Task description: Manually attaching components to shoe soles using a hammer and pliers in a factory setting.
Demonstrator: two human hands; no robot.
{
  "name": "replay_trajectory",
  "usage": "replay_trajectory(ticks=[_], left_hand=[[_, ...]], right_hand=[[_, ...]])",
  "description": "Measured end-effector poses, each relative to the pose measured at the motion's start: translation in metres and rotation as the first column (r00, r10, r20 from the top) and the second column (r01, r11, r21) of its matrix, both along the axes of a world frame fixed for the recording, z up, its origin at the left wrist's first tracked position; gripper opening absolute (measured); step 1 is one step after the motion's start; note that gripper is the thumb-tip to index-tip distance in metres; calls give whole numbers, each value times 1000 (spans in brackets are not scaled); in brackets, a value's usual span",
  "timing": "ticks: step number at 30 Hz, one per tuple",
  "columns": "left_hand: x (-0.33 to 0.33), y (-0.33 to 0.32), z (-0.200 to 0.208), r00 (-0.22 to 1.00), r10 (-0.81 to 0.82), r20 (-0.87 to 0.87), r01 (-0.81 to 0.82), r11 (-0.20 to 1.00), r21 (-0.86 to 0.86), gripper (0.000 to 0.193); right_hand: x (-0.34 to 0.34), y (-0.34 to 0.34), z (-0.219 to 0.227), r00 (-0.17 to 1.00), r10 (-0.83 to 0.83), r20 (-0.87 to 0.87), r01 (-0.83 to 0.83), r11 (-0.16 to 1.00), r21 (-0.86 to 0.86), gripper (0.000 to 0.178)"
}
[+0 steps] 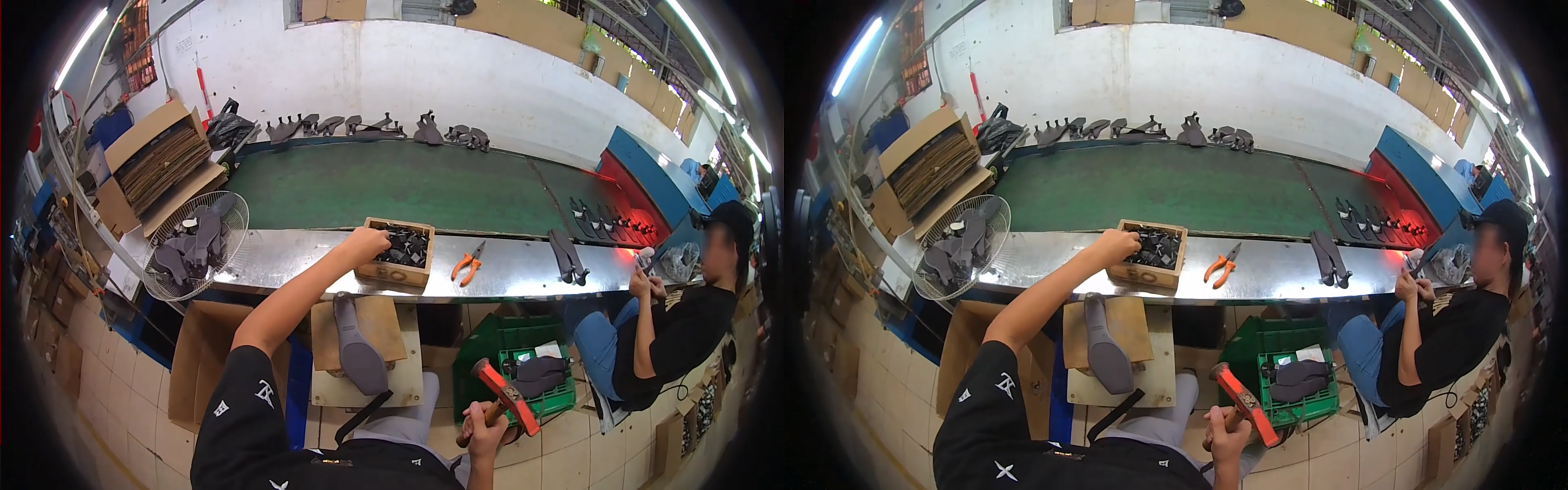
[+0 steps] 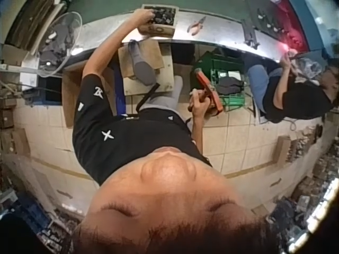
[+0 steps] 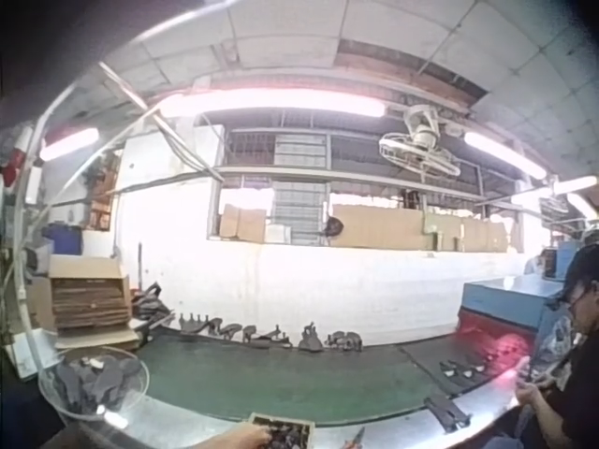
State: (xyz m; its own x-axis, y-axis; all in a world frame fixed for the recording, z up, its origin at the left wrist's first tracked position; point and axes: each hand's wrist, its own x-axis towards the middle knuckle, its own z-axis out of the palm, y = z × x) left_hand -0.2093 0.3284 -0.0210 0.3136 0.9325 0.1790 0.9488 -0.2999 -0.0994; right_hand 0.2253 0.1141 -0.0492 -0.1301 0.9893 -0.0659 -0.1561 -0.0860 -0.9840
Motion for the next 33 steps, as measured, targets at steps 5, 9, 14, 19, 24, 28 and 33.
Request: replay_trajectory(ticks=[5, 9, 14, 19, 24, 28, 33], left_hand=[[6, -4, 4, 991, -38, 127, 41, 999, -27, 8], [8, -1, -6, 987, -93, 134, 97, 995, -24, 11], [17, -1, 1, 987, -36, 159, 40, 999, -22, 11], [19, -5, 12, 973, -26, 231, 21, 1000, 23, 8], [23, -6, 16, 962, -168, 214, 164, 986, 35, 7], [15, -5, 13, 955, -248, 161, 241, 969, 61, 10], [33, -32, 35, 742, -92, 664, 90, 995, 38, 21]], right_hand=[[-2, -4, -11, 1000, -26, 10, 26, 999, -33, 25], [-4, -2, -12, 1000, -1, -7, 1, 999, -36, 25], [-4, -1, -14, 1000, 17, 23, -16, 999, -48, 26], [-4, 0, -16, 995, -4, 104, 9, 999, -47, 24], [-8, 5, -16, 995, -24, 101, 29, 999, -42, 23], [-11, 7, -17, 991, 2, 135, 2, 1000, -25, 22], [-18, 18, 12, 982, 23, 187, -31, 999, 38, 20]])
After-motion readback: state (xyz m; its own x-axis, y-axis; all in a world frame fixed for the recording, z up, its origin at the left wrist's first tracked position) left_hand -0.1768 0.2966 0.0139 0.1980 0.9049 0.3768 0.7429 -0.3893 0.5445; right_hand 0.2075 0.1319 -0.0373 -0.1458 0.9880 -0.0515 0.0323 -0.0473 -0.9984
